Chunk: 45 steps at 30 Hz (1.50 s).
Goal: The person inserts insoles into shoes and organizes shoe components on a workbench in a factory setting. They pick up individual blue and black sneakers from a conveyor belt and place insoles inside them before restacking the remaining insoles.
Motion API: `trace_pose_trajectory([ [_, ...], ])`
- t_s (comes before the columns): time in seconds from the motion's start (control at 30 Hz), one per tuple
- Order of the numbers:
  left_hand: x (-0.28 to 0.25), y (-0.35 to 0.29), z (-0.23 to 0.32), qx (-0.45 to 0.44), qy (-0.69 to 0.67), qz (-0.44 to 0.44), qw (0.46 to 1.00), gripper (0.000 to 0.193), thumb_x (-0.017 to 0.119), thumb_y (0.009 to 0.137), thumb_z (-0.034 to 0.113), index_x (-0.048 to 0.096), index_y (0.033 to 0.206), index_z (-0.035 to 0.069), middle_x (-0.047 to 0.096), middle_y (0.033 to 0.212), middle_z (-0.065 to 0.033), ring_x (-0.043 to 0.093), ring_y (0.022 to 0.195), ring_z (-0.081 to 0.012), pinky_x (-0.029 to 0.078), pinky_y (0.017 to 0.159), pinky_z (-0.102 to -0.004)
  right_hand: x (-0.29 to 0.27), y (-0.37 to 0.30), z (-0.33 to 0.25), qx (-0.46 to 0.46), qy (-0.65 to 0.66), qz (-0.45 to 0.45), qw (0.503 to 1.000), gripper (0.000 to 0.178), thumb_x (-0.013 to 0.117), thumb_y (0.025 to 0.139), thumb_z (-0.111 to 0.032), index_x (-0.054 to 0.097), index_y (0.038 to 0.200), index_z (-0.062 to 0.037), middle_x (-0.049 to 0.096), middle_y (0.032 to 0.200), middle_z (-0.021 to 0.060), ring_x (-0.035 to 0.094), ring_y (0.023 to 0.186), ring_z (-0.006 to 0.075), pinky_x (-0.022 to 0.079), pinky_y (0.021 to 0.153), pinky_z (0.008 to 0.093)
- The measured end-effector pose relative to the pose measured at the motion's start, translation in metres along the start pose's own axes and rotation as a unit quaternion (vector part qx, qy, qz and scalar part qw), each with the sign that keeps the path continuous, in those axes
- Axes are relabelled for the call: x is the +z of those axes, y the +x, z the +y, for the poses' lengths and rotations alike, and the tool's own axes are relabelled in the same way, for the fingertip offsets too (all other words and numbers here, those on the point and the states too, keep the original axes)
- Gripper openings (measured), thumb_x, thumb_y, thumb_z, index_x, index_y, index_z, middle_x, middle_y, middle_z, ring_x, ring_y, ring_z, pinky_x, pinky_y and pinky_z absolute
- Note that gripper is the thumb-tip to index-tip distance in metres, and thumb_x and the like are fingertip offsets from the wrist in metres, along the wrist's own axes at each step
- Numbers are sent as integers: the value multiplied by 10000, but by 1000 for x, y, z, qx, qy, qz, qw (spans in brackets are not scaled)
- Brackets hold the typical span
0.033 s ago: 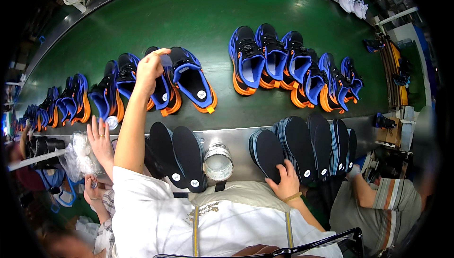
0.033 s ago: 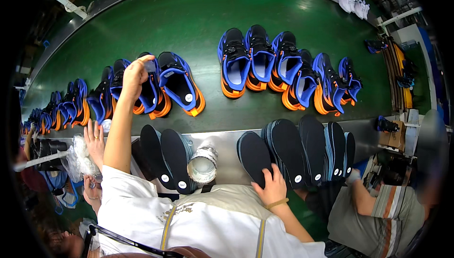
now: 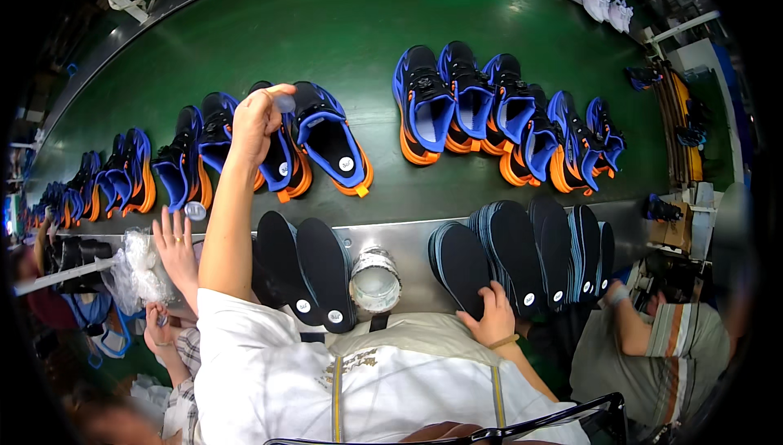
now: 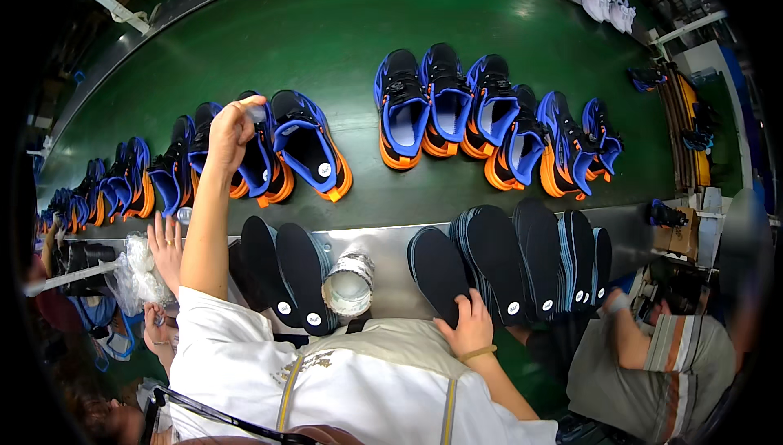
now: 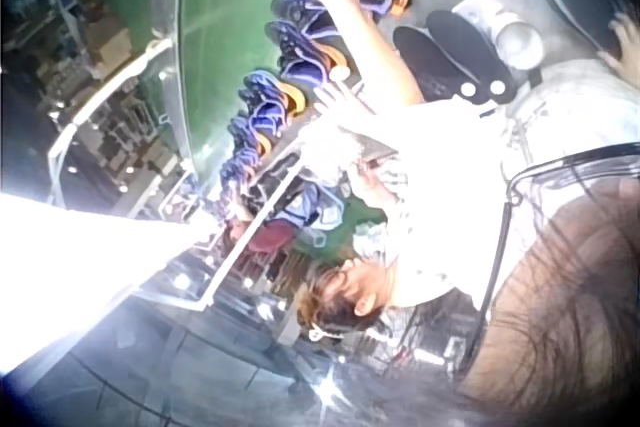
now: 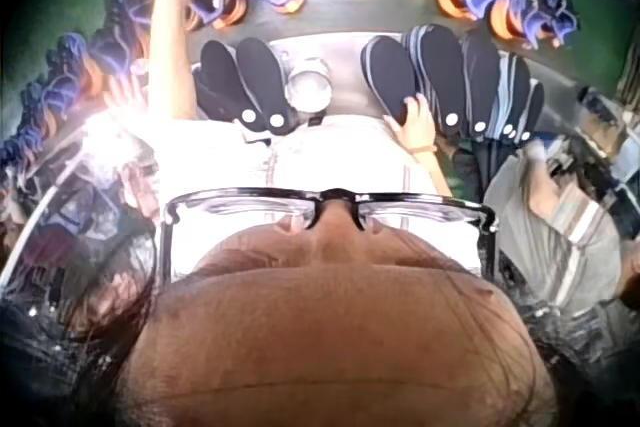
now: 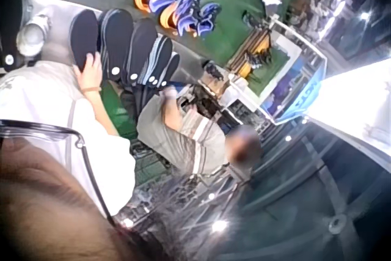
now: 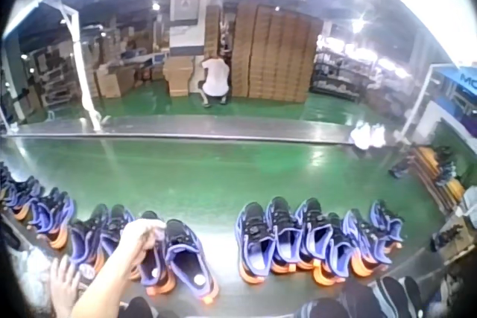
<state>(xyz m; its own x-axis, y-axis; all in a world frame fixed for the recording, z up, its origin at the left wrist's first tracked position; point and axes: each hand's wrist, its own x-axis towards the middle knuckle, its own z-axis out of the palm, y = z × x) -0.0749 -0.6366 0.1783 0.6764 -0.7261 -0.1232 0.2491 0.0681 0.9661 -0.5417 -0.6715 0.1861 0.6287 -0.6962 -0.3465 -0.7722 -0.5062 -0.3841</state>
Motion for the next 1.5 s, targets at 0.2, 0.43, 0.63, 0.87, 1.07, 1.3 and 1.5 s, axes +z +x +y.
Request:
trace_pose_trajectory([
  [0.2, 90, 22, -14, -55, 226, 1, 973, 207, 484, 801, 160, 404, 627, 83, 363, 529, 25, 310, 439, -77, 271, 405, -224, 5, -9, 18, -34, -24, 6, 999, 456, 711, 622, -278, 437, 880, -19, 389, 1158, 280, 420, 1033, 400, 363, 862, 408],
  [0.43, 148, 45, -71, 242, 637, -207, 702, 413, 490, 806, 371, 390, 1069, 67, 559, 587, -151, 563, 564, -327, 432, 510, -409, -89, 43, -10, -136, 38, 124, 982, 464, 652, 671, -142, 490, 1070, 31, 441, 1121, 250, 481, 842, 357, 392, 763, 384],
  [0.63, 158, 74, -60, 254, 670, -242, 654, 320, 466, 819, 330, 467, 999, 65, 547, 532, -113, 557, 526, -306, 435, 498, -386, -112, 140, -55, -255, 40, 251, 933, 231, 645, 659, -95, 613, 862, 11, 482, 1104, 225, 486, 755, 291, 404, 698, 332],
  [0.87, 134, 68, -38, 47, 526, -362, 768, 321, 472, 822, 288, 590, 903, 1, 593, 734, -174, 573, 682, -280, 442, 658, -349, -113, 166, -75, -311, -14, 128, 941, 62, 592, 638, -44, 574, 651, 14, 579, 932, 123, 499, 724, 239, 428, 692, 318],
  [1.07, 130, 59, -54, -24, 394, -275, 877, 379, 555, 783, 323, 575, 916, -31, 576, 667, -108, 542, 632, -159, 429, 579, -296, -64, 219, -77, -290, -70, 151, 942, 92, 538, 678, -71, 586, 666, 6, 579, 929, 126, 507, 799, 252, 410, 759, 317],
  [1.3, 126, 51, -67, -74, 397, -88, 911, 458, 598, 732, 398, 587, 801, -54, 561, 639, -90, 511, 608, -117, 411, 539, -263, 8, 268, -90, -192, -99, 78, 973, 150, 485, 705, -84, 606, 759, -13, 533, 998, 164, 516, 821, 286, 427, 761, 353],
  [1.5, 113, 44, -77, -132, 249, -96, 955, 384, 624, 720, 328, 583, 793, -47, 505, 562, -24, 432, 525, -73, 348, 459, -238, -26, 240, -109, -196, -115, 50, 973, 267, 542, 749, -288, 581, 884, -61, 465, 1054, 236, 485, 905, 351, 421, 785, 400],
])
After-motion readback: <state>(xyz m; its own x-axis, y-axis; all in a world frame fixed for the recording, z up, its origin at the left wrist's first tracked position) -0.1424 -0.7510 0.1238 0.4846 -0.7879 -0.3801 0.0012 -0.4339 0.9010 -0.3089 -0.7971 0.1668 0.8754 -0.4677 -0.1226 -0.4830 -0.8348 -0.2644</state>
